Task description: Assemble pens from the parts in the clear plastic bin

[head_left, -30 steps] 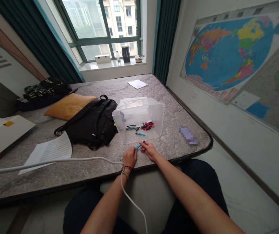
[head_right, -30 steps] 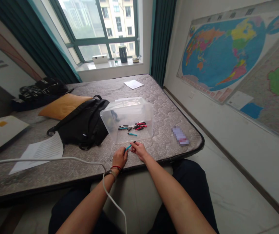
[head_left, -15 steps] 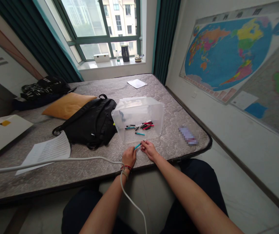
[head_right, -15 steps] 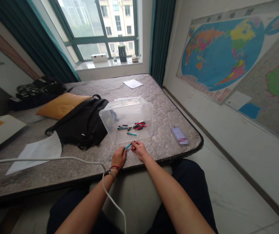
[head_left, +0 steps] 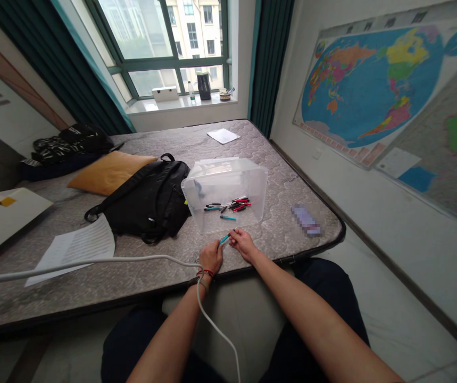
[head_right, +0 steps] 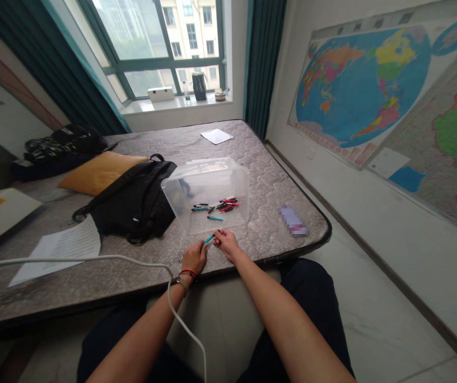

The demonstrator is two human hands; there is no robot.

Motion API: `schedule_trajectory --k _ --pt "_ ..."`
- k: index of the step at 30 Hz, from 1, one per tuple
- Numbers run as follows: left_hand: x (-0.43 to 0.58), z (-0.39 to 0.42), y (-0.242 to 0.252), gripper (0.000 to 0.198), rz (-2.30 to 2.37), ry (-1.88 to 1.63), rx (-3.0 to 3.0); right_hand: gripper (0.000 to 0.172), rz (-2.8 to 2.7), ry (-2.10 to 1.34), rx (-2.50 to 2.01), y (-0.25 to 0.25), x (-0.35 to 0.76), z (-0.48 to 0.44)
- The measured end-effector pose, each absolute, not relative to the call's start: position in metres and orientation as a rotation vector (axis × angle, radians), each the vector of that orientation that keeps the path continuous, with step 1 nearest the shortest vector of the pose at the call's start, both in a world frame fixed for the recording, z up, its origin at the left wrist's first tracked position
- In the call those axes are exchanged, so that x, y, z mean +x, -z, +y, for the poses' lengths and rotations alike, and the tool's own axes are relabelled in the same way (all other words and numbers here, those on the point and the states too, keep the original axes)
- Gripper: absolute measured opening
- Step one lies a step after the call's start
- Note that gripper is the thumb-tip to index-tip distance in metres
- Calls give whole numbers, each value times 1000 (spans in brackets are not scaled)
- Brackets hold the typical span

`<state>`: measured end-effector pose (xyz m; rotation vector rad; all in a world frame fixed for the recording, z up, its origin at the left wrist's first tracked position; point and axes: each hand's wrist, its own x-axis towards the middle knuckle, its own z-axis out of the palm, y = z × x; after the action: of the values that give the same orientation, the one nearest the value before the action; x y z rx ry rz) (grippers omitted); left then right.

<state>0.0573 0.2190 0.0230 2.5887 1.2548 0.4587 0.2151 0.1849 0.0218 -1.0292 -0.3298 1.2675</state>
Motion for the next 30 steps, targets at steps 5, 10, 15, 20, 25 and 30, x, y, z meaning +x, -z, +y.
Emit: schedule_trajectory --k 5,10,15,20,25,30 --pt "57 219 -25 34 1263 -382 2597 42 -342 -1258 -1050 -23 214 185" --pt "58 219 -24 33 1261 -410 2600 42 -328 -1232 -1051 -21 213 185" --pt "59 217 -25 31 1267 -450 2581 41 -314 -1238 -1032 -21 214 184" --pt "60 215 -27 31 1293 -459 2588 40 -290 -1246 -1012 -26 213 183" --pt "60 215 -28 33 1293 -452 2602 38 -306 -1266 -999 -28 214 181" --pt "60 215 -29 35 1282 -453 2578 37 -305 -1254 -1029 -23 215 183"
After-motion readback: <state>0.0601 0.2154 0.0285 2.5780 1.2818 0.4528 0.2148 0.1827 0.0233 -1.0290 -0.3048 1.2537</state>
